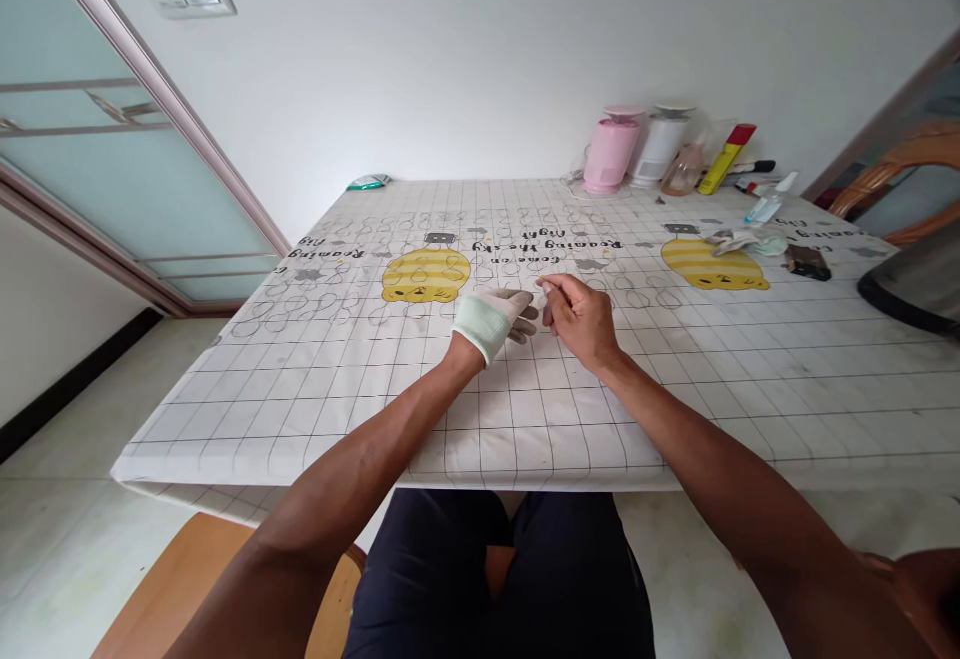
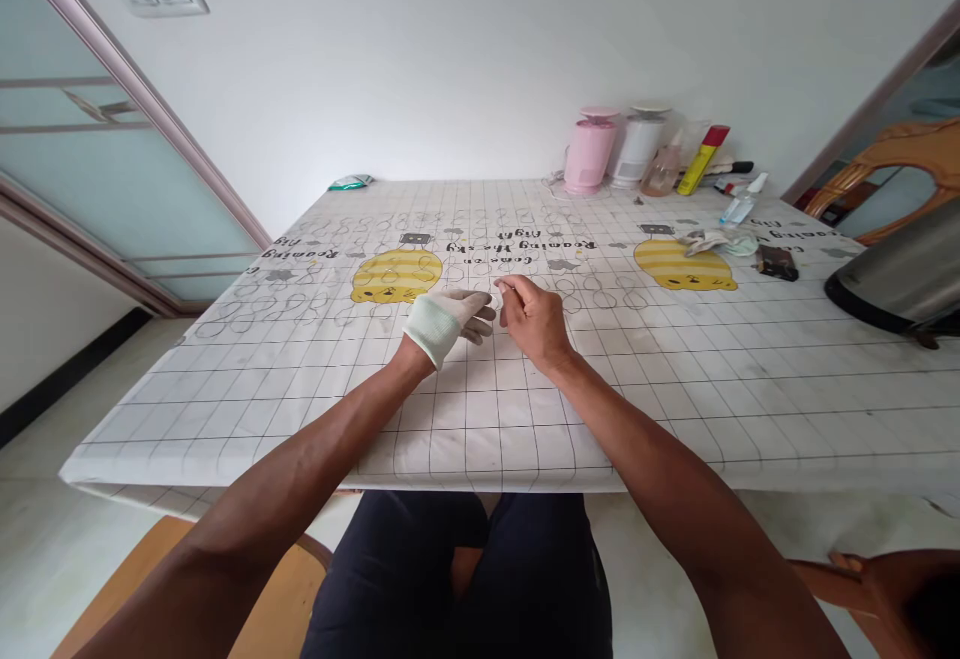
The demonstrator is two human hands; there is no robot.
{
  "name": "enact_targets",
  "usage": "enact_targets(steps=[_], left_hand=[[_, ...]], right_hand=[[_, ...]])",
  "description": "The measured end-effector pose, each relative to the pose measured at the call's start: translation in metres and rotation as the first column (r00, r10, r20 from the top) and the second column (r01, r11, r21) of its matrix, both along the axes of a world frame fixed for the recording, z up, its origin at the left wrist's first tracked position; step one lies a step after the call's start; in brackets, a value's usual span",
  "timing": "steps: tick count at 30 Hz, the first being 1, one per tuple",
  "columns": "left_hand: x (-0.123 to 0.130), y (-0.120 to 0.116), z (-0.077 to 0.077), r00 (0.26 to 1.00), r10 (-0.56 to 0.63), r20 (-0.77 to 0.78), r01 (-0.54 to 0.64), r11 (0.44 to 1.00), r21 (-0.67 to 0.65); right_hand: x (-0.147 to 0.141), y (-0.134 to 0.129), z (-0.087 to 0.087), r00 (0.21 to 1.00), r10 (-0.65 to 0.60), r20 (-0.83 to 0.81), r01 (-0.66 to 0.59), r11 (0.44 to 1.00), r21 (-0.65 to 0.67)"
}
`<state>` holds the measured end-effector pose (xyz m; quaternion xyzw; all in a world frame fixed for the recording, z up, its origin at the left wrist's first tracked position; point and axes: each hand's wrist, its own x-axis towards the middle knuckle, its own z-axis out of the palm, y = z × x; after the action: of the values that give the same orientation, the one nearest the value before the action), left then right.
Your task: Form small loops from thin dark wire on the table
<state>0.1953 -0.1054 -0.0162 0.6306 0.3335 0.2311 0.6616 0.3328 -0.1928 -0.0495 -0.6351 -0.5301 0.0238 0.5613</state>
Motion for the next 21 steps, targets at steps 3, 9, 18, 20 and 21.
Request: enact_targets(steps=[3, 9, 18, 20, 21], left_hand=[[0.003, -0.003, -0.003, 0.997, -0.015, 0.077, 0.022, 0.995, -0.097], [0.009, -0.001, -0.005, 0.989, 0.078, 0.129, -0.063, 0.991, -0.118], [0.001, 0.003, 0.001, 0.996, 0.084, -0.009, -0.084, 0.995, 0.060], [0.000, 0.000, 0.002, 0.998, 0.063, -0.019, -0.061, 0.996, 0.064], [0.000, -0.001, 0.003, 0.998, 0.057, -0.025, -0.055, 0.996, 0.067]], right_hand=[[0.000, 0.001, 0.001, 0.999, -0.029, 0.017, 0.029, 1.000, 0.007], [-0.004, 0.002, 0.001, 0.996, -0.025, 0.082, 0.025, 1.000, -0.002], [-0.011, 0.004, -0.006, 0.987, 0.008, 0.163, -0.002, 0.999, -0.040], [-0.010, 0.003, -0.006, 0.987, 0.013, 0.161, -0.007, 0.999, -0.038], [-0.010, 0.003, -0.006, 0.988, 0.013, 0.154, -0.008, 0.999, -0.037]])
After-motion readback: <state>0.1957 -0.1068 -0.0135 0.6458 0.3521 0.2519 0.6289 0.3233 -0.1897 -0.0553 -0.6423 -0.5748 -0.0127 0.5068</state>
